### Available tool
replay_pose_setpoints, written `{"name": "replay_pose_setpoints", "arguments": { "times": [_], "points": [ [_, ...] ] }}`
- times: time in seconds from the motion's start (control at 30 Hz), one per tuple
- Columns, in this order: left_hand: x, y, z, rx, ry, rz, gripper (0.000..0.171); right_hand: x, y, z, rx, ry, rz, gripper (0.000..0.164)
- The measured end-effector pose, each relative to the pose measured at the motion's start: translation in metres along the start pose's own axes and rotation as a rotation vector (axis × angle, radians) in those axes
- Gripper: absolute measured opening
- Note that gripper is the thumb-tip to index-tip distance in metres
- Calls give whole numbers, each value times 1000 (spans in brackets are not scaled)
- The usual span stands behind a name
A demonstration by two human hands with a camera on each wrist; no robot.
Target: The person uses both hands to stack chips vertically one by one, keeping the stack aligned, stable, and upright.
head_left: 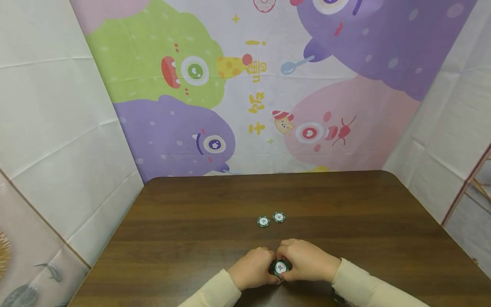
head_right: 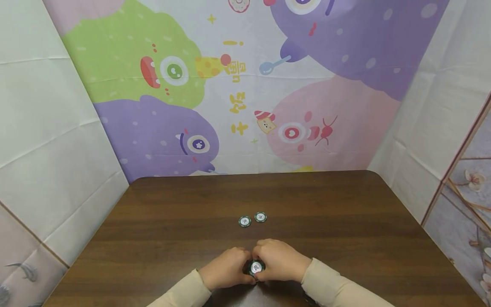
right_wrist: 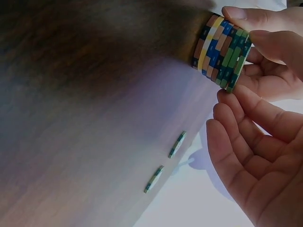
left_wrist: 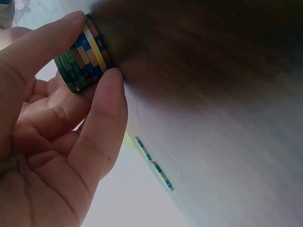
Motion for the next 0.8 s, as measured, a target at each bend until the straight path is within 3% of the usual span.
{"name": "replay_pose_setpoints", "arguments": {
  "times": [0.4,0.6,0.8],
  "points": [
    [2,1,-1,-14,19,-7,30,-2,2,-1,1,12,-21,31],
    [1,1,0,-15,23,-15,30,-6,0,0,-1,45,-105,30],
    [1,0,0,5,6,-3,32,-18,-7,0,-56,78,-149,34]
  ]
}}
Point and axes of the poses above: each hand's wrist, its own z-axis away from the middle knuckle, its own y-axis out of the palm, x = y × z, the point moved 2 cm from there along -z, towards the middle knuckle, and after that the axes turned 2 degrees about -y, right-handed, at the moved point
